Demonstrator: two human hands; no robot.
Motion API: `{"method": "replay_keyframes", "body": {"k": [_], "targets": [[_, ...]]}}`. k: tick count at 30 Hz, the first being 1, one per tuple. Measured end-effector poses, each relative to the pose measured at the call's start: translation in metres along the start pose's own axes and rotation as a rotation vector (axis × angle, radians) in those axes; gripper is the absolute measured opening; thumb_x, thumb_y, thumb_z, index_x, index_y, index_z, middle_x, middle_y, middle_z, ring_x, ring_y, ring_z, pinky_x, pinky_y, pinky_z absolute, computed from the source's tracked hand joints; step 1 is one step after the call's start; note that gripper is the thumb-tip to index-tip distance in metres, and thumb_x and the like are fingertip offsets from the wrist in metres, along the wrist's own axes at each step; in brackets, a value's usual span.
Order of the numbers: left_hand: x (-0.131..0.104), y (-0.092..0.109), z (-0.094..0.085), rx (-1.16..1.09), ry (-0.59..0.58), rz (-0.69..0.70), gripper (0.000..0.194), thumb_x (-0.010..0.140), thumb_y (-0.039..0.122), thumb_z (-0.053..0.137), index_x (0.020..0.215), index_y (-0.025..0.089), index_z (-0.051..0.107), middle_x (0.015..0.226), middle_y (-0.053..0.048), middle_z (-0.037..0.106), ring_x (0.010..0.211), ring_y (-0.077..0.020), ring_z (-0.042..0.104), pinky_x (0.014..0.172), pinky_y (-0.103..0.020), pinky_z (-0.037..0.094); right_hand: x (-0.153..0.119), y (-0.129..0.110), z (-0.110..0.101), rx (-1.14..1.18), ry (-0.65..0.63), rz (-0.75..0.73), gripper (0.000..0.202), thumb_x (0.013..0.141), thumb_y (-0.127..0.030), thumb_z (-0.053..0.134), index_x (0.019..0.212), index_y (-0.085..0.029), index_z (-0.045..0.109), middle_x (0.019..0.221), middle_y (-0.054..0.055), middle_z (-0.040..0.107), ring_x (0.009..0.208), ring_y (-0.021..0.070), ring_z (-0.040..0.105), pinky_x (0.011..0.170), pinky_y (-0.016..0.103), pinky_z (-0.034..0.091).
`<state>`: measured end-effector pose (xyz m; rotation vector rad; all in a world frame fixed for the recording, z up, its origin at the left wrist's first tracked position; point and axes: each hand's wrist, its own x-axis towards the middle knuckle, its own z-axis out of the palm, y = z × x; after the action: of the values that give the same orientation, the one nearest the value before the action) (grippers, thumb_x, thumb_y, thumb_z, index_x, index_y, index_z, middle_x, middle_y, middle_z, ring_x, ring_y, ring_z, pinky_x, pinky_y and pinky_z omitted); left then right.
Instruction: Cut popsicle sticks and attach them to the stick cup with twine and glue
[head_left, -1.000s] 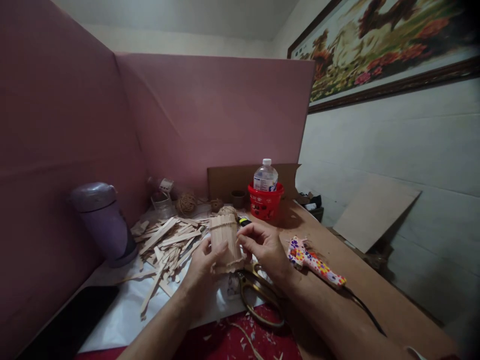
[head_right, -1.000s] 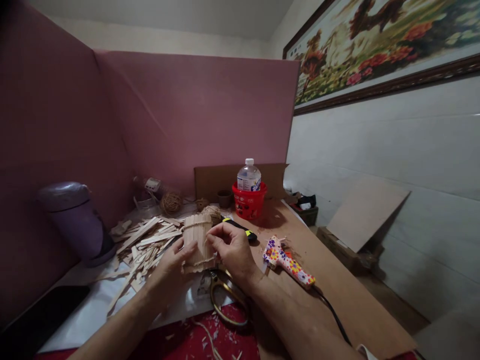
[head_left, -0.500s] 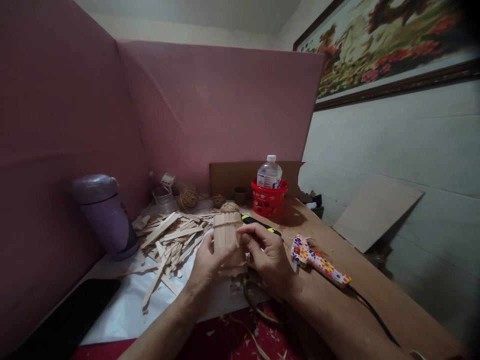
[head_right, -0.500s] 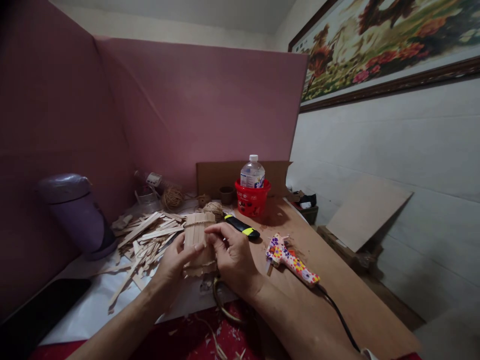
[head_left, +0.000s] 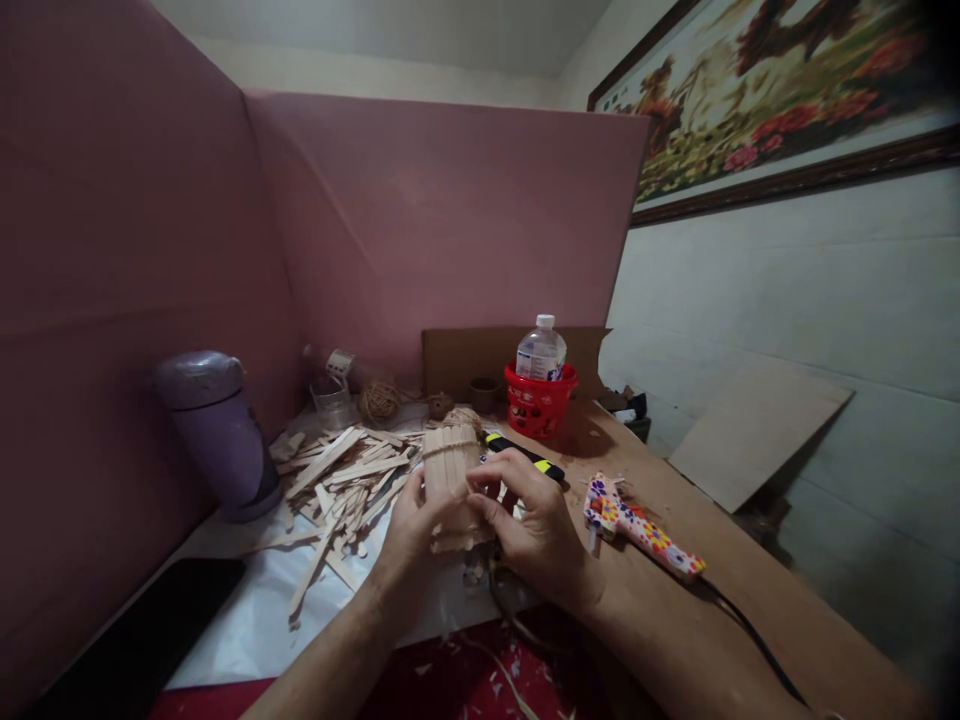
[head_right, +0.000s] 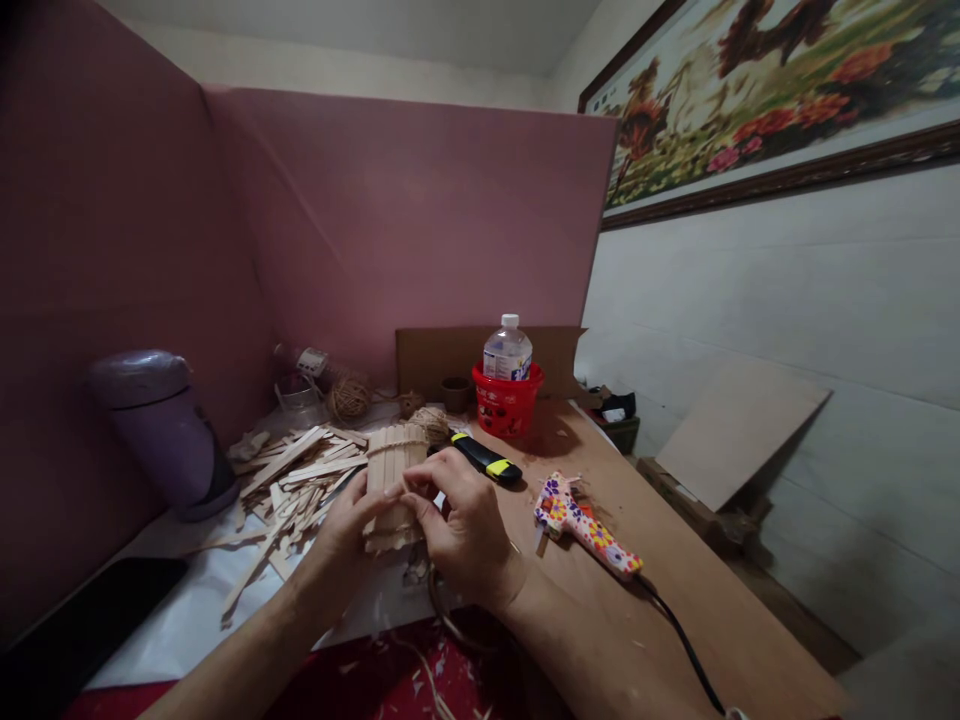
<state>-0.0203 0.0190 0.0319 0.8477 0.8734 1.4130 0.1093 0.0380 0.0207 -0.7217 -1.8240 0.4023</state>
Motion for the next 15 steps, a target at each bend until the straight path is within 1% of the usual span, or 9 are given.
{"method": "replay_keyframes", "body": {"k": [3,8,11,15], "targets": [[0.001,-0.001,-0.001,-0.01,-0.009,0.007,0.047,0.065,0.034,0.072,0.105,0.015,0.058,0.09,-0.009,0.07,0.068,-0.0183,0.065,0.06,-0.027,0.05,0.001,0.0,-0.001,0.01,0.004,0.012,0.011,0.083,-0.011,0.056,0.089,-0.018,0.063,0.083,0.003,0.055,0.073,0.0151,0.053,0.066,0.027,0.043],[0.008,-0.007,-0.01,0.054,-0.031,0.035,0.049,0.065,0.035,0.074,0.107,0.015,0.058,0.097,-0.01,0.069,0.076,-0.0205,0.066,0.068,-0.029,0.05,0.0,0.0,0.0,-0.01,0.007,-0.012,0.013,0.083,-0.009,0.054,0.09,-0.018,0.062,0.085,0.003,0.056,0.075,0.0152,0.054,0.067,0.026,0.042],[0.011,-0.01,-0.013,0.061,-0.021,0.033,0.052,0.062,0.035,0.076,0.106,0.014,0.058,0.094,-0.009,0.069,0.074,-0.0205,0.066,0.067,-0.029,0.05,0.0,-0.001,0.0,-0.04,0.009,0.034,0.011,0.082,-0.009,0.055,0.085,-0.018,0.059,0.083,0.002,0.056,0.075,0.0153,0.053,0.067,0.027,0.042],[0.01,-0.01,-0.012,0.066,-0.021,0.06,0.049,0.065,0.035,0.074,0.106,0.014,0.057,0.093,-0.008,0.069,0.076,-0.0202,0.065,0.066,-0.028,0.05,0.002,-0.004,-0.001,-0.05,-0.004,0.063,0.011,0.082,-0.01,0.055,0.077,-0.019,0.057,0.08,0.002,0.056,0.074,0.0155,0.053,0.067,0.027,0.041]]}}
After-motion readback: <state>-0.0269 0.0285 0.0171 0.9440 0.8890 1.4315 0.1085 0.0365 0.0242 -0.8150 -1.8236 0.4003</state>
